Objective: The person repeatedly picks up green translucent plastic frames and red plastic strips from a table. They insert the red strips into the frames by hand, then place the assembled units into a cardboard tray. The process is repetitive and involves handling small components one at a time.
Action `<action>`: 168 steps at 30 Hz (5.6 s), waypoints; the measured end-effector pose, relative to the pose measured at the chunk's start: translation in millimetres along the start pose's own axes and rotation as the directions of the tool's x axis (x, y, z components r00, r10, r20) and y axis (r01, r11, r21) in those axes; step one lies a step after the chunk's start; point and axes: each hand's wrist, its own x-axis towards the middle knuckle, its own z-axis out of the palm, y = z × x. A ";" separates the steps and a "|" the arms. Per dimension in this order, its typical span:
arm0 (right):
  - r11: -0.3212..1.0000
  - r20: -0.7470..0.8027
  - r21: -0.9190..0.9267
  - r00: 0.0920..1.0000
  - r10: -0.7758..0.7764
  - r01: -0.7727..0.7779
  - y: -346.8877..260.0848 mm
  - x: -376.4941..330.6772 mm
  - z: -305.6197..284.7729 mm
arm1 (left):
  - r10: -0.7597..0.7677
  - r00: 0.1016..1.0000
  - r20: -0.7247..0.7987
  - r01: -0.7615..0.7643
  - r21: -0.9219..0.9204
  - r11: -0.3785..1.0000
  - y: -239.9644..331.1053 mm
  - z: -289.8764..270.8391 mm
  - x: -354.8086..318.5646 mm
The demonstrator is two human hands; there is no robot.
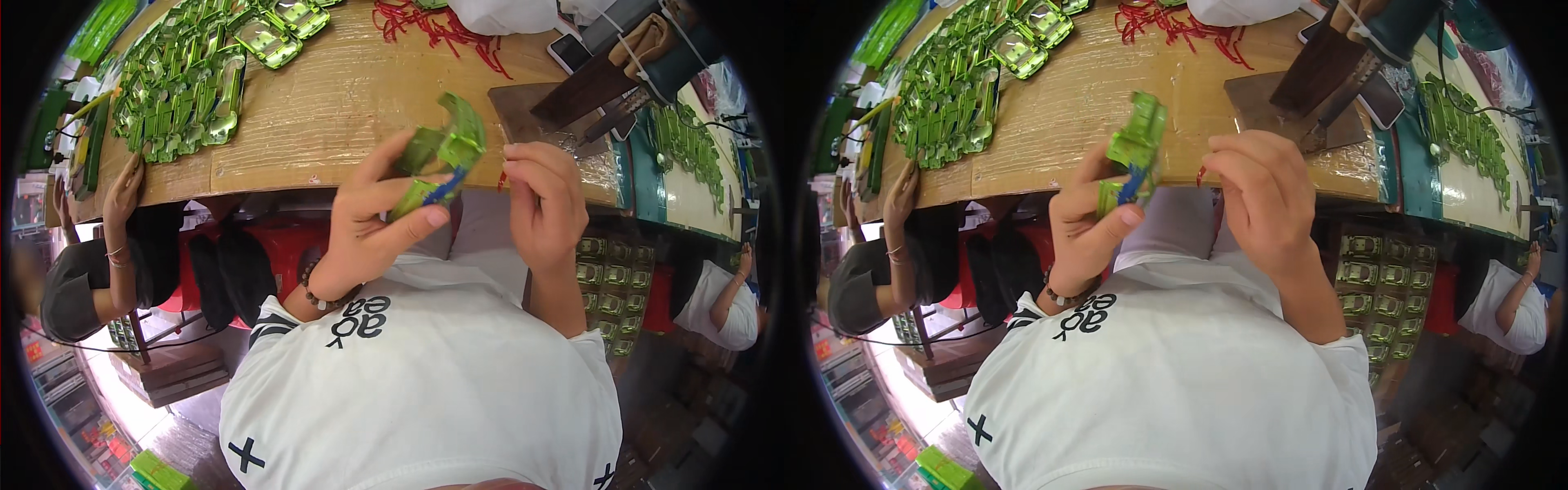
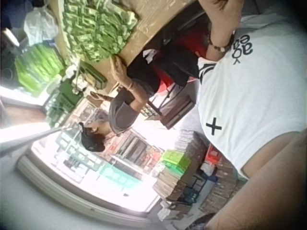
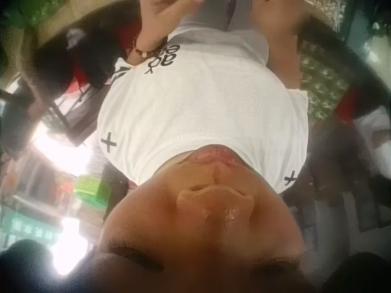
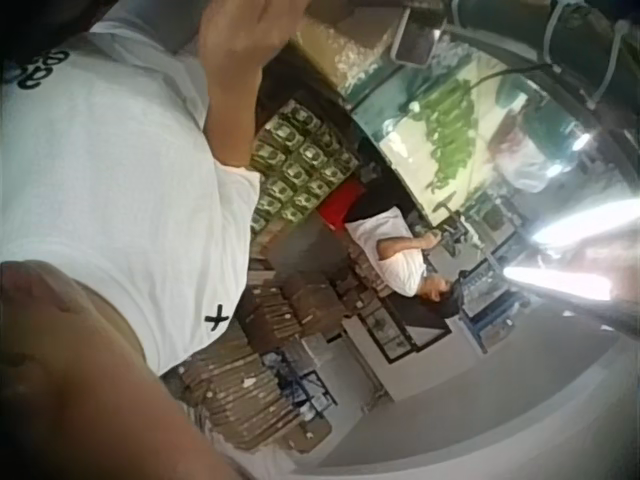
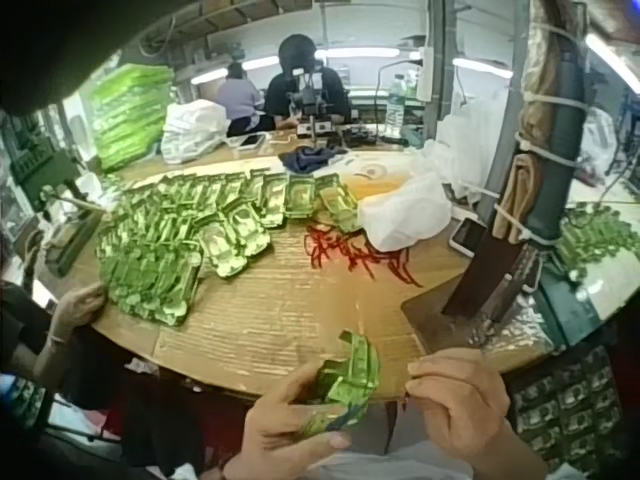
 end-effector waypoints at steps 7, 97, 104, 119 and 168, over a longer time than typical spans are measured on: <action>0.997 -0.148 0.082 0.989 0.026 -0.014 -11.8 2.9 -14.7 | -0.119 0.962 0.247 0.172 -0.208 0.963 1.9 12.6 0.4; 0.952 0.187 0.306 0.980 -0.073 0.013 7.0 -6.0 -60.1 | -0.035 0.466 0.884 0.884 -0.467 -0.032 -38.5 25.0 7.5; 0.800 0.023 0.354 0.860 0.510 -0.484 -23.1 -33.7 -30.3 | -0.391 0.837 0.382 0.453 -0.084 0.887 5.1 38.2 12.1; 0.097 0.037 0.960 0.460 0.887 -0.262 -28.6 -56.9 -3.6 | -0.083 0.877 0.473 -0.080 0.314 0.946 18.0 43.1 23.8; -0.966 0.702 0.216 0.666 0.253 0.139 41.8 -42.4 -35.0 | -0.108 0.943 0.315 0.220 -0.344 0.913 -33.8 62.5 47.3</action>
